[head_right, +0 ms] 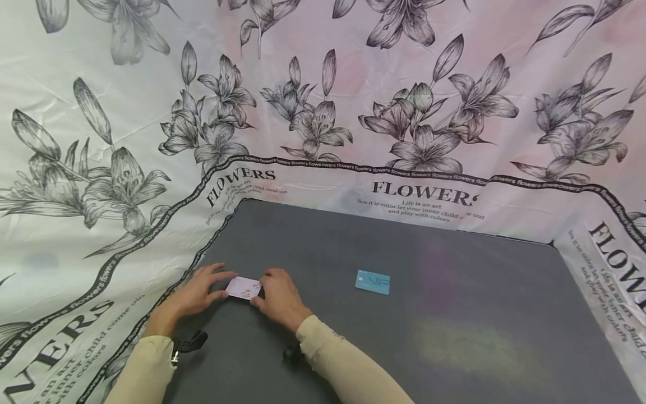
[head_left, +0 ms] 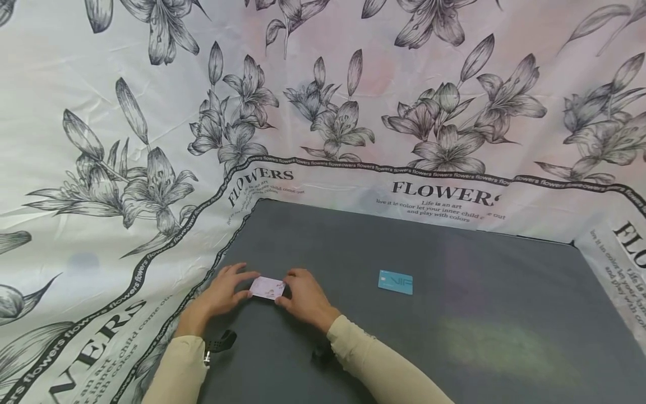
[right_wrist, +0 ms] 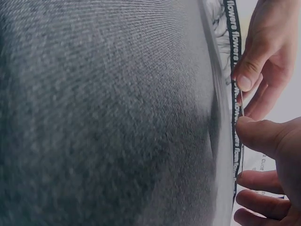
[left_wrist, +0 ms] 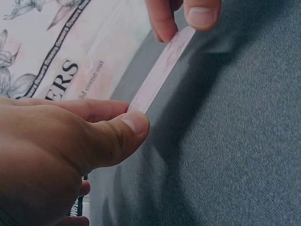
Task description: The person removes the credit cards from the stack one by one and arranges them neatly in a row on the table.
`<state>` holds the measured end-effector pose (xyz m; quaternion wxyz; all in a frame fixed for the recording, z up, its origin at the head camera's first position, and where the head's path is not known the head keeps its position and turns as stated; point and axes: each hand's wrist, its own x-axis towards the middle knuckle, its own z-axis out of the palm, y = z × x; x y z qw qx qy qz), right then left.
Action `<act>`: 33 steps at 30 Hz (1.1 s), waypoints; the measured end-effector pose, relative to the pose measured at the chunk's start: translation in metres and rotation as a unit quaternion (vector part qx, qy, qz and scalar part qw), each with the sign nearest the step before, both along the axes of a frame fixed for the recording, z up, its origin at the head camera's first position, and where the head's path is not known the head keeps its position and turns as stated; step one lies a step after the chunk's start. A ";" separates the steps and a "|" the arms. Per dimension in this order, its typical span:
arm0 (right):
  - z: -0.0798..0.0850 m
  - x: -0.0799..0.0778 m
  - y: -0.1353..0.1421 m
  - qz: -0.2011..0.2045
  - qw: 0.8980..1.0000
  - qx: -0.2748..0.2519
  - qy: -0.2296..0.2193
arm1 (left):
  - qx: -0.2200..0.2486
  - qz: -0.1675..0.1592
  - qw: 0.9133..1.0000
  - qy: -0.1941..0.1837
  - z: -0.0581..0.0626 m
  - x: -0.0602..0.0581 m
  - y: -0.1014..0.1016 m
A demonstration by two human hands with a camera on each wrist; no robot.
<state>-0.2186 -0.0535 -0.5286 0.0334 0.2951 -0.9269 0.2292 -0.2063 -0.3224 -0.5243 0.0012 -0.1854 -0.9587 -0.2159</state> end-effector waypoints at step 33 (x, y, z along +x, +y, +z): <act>-0.018 0.004 -0.019 -0.047 0.998 -0.012 -0.028 | -0.063 0.056 0.996 -0.042 -0.001 0.005 0.008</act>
